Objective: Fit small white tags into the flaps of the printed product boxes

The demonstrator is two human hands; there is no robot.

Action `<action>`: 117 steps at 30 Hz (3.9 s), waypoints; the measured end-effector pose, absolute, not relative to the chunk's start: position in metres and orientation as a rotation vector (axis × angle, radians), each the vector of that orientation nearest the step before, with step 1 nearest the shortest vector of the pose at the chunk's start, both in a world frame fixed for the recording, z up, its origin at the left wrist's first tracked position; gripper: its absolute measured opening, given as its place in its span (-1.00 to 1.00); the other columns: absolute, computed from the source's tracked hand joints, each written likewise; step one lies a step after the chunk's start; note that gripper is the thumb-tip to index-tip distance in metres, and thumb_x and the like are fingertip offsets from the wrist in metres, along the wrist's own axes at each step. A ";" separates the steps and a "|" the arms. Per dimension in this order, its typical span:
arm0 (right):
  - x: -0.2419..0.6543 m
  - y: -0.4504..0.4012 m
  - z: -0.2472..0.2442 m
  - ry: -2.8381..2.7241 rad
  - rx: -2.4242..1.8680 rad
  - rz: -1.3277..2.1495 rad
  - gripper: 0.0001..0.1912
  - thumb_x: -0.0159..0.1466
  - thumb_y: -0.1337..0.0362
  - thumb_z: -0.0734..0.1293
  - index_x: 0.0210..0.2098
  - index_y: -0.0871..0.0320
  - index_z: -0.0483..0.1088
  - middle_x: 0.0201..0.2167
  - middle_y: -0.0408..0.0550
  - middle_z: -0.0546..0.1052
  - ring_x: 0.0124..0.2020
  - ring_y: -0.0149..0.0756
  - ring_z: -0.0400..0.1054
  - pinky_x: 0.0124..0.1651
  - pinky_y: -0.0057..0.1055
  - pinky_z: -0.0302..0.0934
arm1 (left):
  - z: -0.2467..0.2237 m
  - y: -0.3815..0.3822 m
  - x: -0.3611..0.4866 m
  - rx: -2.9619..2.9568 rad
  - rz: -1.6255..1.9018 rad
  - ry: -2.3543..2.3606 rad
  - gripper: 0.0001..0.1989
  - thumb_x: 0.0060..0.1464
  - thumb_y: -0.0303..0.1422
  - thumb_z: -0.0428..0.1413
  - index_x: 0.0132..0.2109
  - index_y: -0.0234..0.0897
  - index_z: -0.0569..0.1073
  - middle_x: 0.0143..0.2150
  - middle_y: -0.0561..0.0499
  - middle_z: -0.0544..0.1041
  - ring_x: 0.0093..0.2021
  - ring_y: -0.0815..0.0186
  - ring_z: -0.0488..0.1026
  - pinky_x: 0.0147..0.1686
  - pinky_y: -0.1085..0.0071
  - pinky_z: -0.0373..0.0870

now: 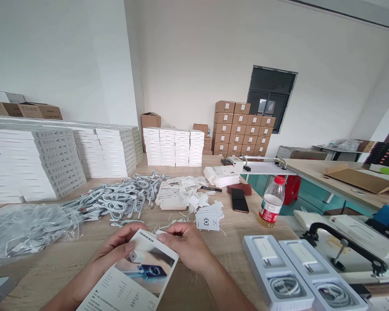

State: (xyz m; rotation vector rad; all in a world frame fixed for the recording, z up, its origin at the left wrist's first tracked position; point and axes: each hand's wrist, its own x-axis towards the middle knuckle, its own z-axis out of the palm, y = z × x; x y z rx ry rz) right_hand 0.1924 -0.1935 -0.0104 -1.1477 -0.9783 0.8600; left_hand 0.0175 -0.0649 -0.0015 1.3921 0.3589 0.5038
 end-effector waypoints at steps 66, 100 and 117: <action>0.273 -0.213 -0.011 -0.693 -1.372 -0.052 -0.52 0.16 -0.03 0.39 -0.04 0.12 0.49 -0.27 0.00 0.56 -0.28 -0.20 0.38 -0.21 -0.27 0.26 | -0.005 -0.007 0.023 0.815 0.654 0.680 -0.90 0.15 -0.54 0.13 -0.16 -0.39 0.49 -0.29 -0.14 0.63 -0.44 0.32 0.57 -0.45 0.45 0.60; 0.272 -0.391 -0.031 -1.087 -2.218 -0.396 -0.65 0.30 0.22 0.21 -0.01 0.09 0.49 -0.04 0.08 0.58 0.02 0.01 0.44 0.11 0.02 0.26 | 0.006 -0.009 0.033 0.941 0.536 0.562 -0.89 0.19 -0.54 0.03 -0.18 -0.31 0.43 -0.44 0.02 0.56 -0.52 0.34 0.51 -0.65 0.51 0.46; 0.286 -0.389 -0.025 -0.877 -2.569 0.389 -0.07 -0.01 0.21 0.43 0.34 0.08 0.12 0.40 0.15 0.07 0.43 0.11 -0.17 0.38 0.11 -0.26 | 0.007 -0.025 0.021 0.927 0.335 0.538 -0.74 0.09 -0.58 0.14 -0.04 -0.56 0.43 -0.26 -0.20 0.64 -0.25 0.13 0.62 -0.28 0.32 0.63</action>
